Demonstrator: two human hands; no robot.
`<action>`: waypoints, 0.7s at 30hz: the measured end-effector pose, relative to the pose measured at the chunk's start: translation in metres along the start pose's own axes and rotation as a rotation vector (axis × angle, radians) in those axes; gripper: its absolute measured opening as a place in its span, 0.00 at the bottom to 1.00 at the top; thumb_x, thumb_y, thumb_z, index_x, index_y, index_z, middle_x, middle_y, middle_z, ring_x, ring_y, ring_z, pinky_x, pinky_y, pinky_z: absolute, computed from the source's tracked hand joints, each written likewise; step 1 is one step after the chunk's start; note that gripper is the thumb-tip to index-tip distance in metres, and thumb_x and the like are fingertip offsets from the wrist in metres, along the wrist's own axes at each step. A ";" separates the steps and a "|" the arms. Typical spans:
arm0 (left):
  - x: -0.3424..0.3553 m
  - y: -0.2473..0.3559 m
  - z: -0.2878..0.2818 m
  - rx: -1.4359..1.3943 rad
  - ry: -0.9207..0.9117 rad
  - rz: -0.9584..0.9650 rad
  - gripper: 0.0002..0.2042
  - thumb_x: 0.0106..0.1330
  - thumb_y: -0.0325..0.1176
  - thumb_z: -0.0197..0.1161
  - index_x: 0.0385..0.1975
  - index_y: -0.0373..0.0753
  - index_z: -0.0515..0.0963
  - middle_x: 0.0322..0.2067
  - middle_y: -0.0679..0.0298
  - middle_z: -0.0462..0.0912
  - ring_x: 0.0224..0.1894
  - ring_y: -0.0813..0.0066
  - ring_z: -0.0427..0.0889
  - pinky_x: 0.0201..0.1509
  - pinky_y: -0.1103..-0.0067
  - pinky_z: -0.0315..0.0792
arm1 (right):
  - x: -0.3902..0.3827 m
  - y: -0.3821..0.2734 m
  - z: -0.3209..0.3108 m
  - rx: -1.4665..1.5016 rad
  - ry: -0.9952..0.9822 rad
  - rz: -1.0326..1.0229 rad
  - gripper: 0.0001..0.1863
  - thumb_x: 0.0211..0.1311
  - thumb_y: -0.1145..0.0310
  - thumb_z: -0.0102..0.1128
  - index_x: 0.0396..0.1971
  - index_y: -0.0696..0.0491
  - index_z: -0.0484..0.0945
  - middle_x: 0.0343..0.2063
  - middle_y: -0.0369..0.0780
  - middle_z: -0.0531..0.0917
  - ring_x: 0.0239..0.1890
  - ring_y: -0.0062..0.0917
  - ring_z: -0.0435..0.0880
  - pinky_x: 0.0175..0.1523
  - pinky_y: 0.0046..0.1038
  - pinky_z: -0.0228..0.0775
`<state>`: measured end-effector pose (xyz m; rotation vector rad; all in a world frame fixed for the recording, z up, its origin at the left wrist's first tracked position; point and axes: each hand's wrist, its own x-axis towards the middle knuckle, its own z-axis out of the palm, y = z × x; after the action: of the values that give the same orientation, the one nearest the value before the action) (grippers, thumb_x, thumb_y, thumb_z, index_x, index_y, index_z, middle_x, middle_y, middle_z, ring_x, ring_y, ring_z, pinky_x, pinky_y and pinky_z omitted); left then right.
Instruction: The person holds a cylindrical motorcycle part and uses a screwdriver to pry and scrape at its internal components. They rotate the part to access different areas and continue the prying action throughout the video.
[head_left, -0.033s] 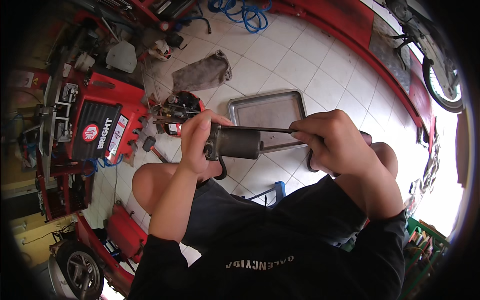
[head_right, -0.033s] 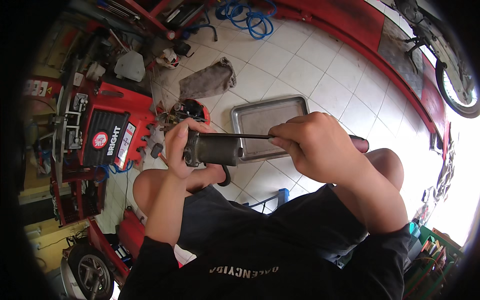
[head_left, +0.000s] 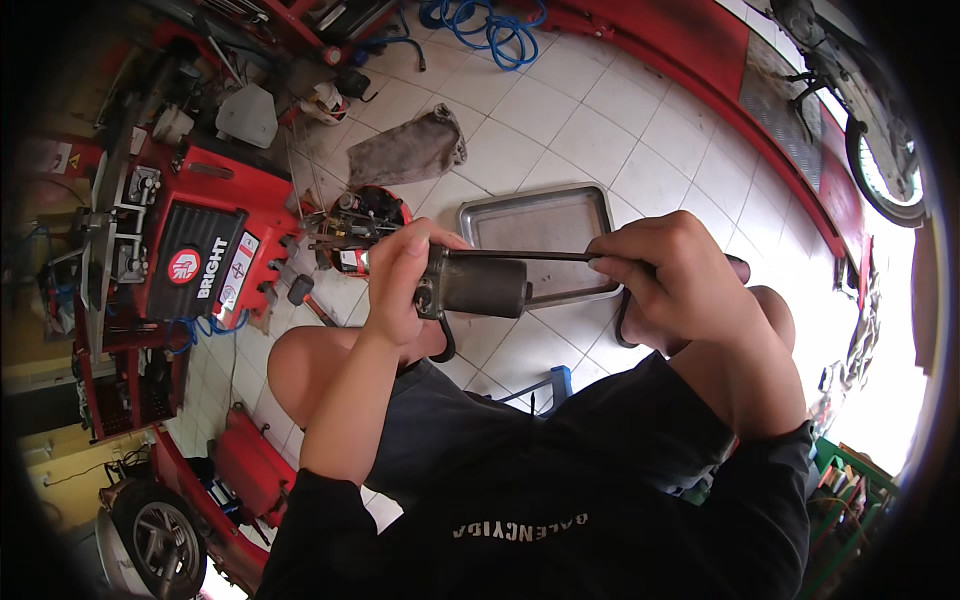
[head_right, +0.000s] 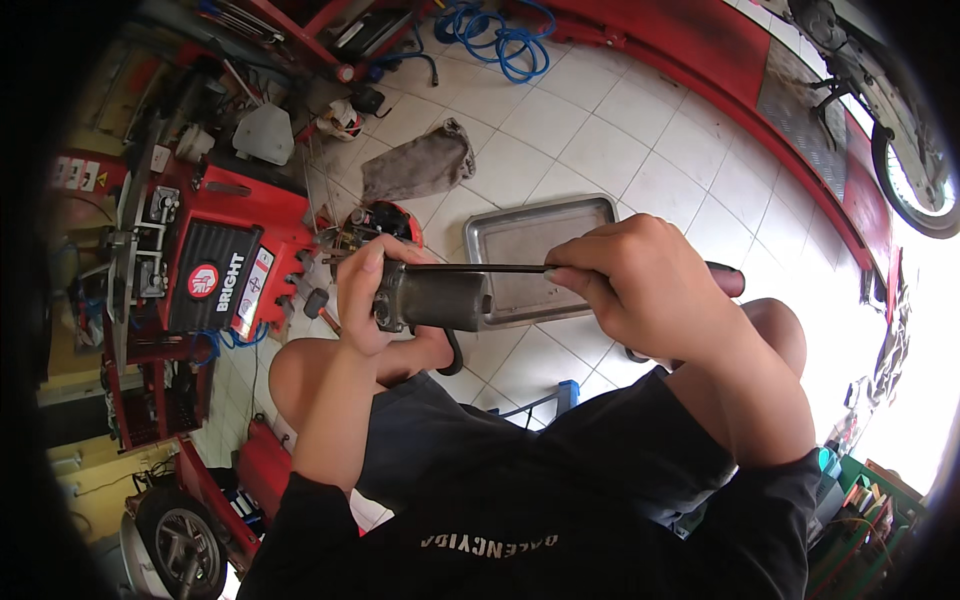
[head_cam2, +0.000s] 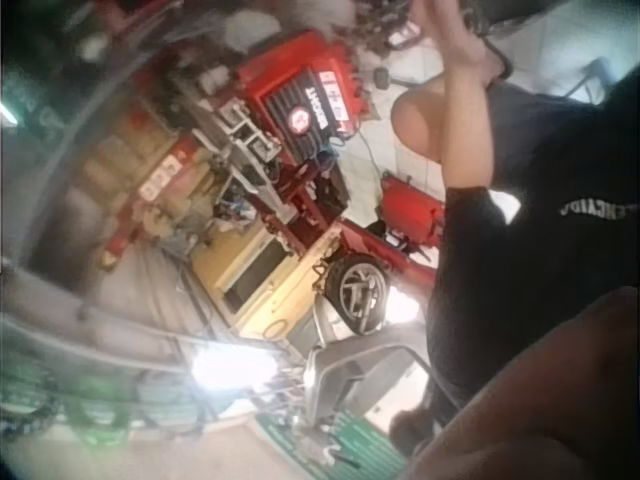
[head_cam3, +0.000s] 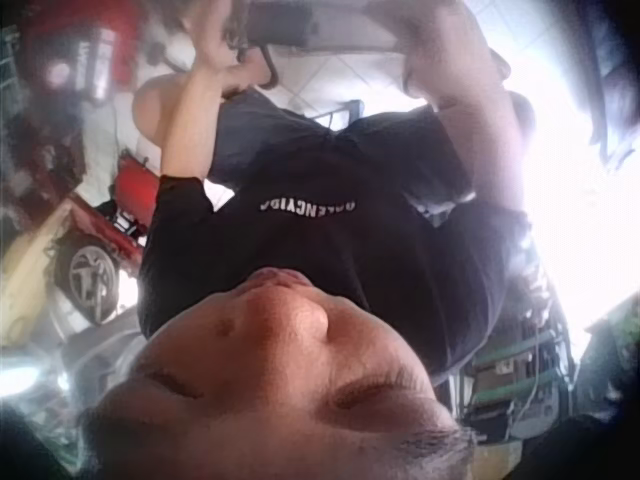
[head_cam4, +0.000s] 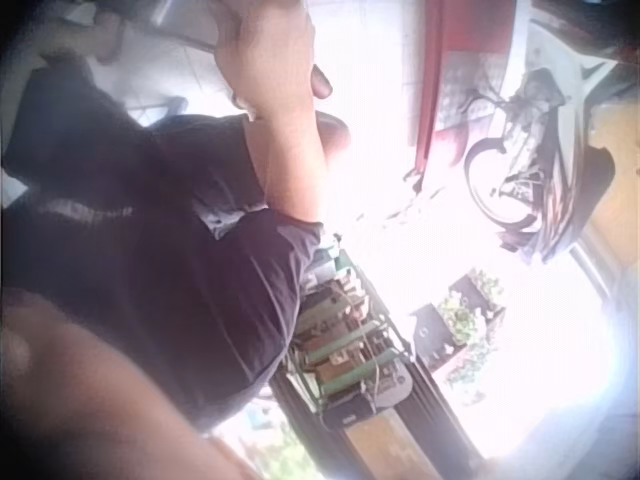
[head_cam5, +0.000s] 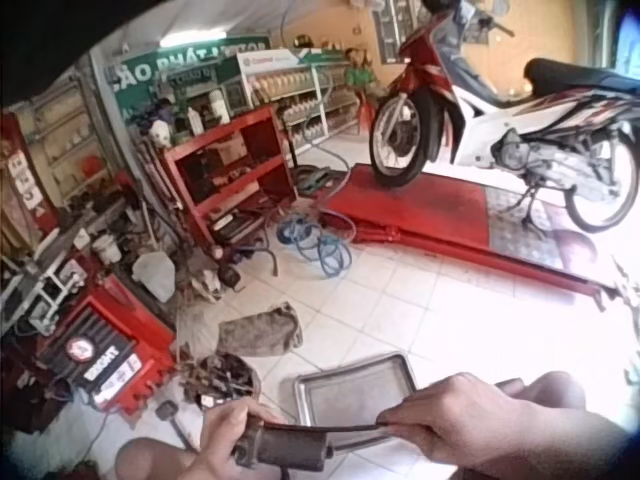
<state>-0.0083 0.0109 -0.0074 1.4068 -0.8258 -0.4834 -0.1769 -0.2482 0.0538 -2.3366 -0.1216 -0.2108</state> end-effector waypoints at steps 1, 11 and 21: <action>0.001 0.001 0.001 -0.048 0.004 -0.033 0.22 0.74 0.43 0.46 0.35 0.27 0.78 0.34 0.51 0.84 0.37 0.67 0.84 0.47 0.75 0.76 | 0.002 0.001 -0.005 -0.012 -0.001 0.001 0.06 0.56 0.78 0.64 0.34 0.59 0.85 0.27 0.47 0.85 0.29 0.45 0.84 0.35 0.40 0.73; 0.004 0.004 -0.008 -1.067 0.095 -0.382 0.26 0.74 0.55 0.43 0.44 0.36 0.78 0.35 0.54 0.84 0.26 0.64 0.78 0.33 0.70 0.70 | 0.008 0.036 -0.016 0.683 0.357 0.407 0.21 0.79 0.56 0.46 0.49 0.61 0.76 0.25 0.33 0.73 0.31 0.18 0.73 0.39 0.24 0.68; 0.012 0.004 -0.030 -1.376 0.155 -0.147 0.26 0.69 0.52 0.51 0.57 0.36 0.71 0.48 0.52 0.74 0.33 0.68 0.72 0.37 0.72 0.67 | -0.023 0.198 0.210 -0.191 -0.358 1.010 0.15 0.53 0.65 0.66 0.38 0.56 0.88 0.41 0.53 0.87 0.48 0.43 0.87 0.54 0.37 0.80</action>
<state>0.0215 0.0223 0.0005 0.2035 -0.1143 -0.8153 -0.1458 -0.2367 -0.2340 -2.2998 0.9173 0.7150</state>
